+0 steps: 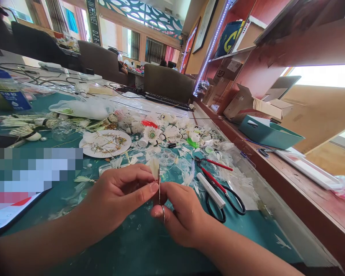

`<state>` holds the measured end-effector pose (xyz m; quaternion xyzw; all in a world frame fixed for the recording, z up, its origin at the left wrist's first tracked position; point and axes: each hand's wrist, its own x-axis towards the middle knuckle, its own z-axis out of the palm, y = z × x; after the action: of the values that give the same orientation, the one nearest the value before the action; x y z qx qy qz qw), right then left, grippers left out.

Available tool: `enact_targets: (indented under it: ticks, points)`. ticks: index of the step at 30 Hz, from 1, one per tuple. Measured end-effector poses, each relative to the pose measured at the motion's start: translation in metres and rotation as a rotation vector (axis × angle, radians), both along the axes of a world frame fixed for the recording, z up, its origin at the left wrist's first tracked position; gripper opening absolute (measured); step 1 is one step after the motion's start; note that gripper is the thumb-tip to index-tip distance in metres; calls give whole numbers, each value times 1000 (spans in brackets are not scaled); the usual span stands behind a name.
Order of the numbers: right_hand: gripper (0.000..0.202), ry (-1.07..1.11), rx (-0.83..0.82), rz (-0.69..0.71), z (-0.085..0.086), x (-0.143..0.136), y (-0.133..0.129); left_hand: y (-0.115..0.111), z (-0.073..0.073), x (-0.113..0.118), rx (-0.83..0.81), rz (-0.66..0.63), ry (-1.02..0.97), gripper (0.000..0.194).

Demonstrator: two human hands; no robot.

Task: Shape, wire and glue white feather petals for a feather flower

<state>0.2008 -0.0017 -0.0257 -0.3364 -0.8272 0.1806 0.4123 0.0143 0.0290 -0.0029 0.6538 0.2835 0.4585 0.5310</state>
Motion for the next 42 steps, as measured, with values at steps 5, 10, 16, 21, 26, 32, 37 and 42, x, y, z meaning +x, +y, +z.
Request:
enact_targets:
  ticks: [5, 10, 16, 21, 26, 32, 37, 42]
  points:
    - [49, -5, 2, -8, 0, 0, 0, 0, 0, 0, -13, 2, 10, 13]
    - [49, -8, -6, -7, 0, 0, 1, -1, -1, -1, -28, 10, 25, 14]
    - [47, -17, -12, 0, 2, 0, 0, -3, 0, -3, -40, 7, 43, 16]
    - [46, -9, -8, 14, 2, 0, 1, -2, 1, -4, -5, 3, 60, 15]
    - [46, -7, -5, 22, 3, 0, 2, -1, 0, -3, 19, -1, 63, 16]
    - [48, 1, -19, 29, 3, 0, 1, 1, 0, -2, 9, -10, 93, 16]
    - [48, 5, -28, 33, 4, 0, 1, 0, 0, -3, 44, -6, 120, 16]
    - [48, 9, -28, 30, 3, -1, 1, 0, 0, -3, 70, -1, 92, 18]
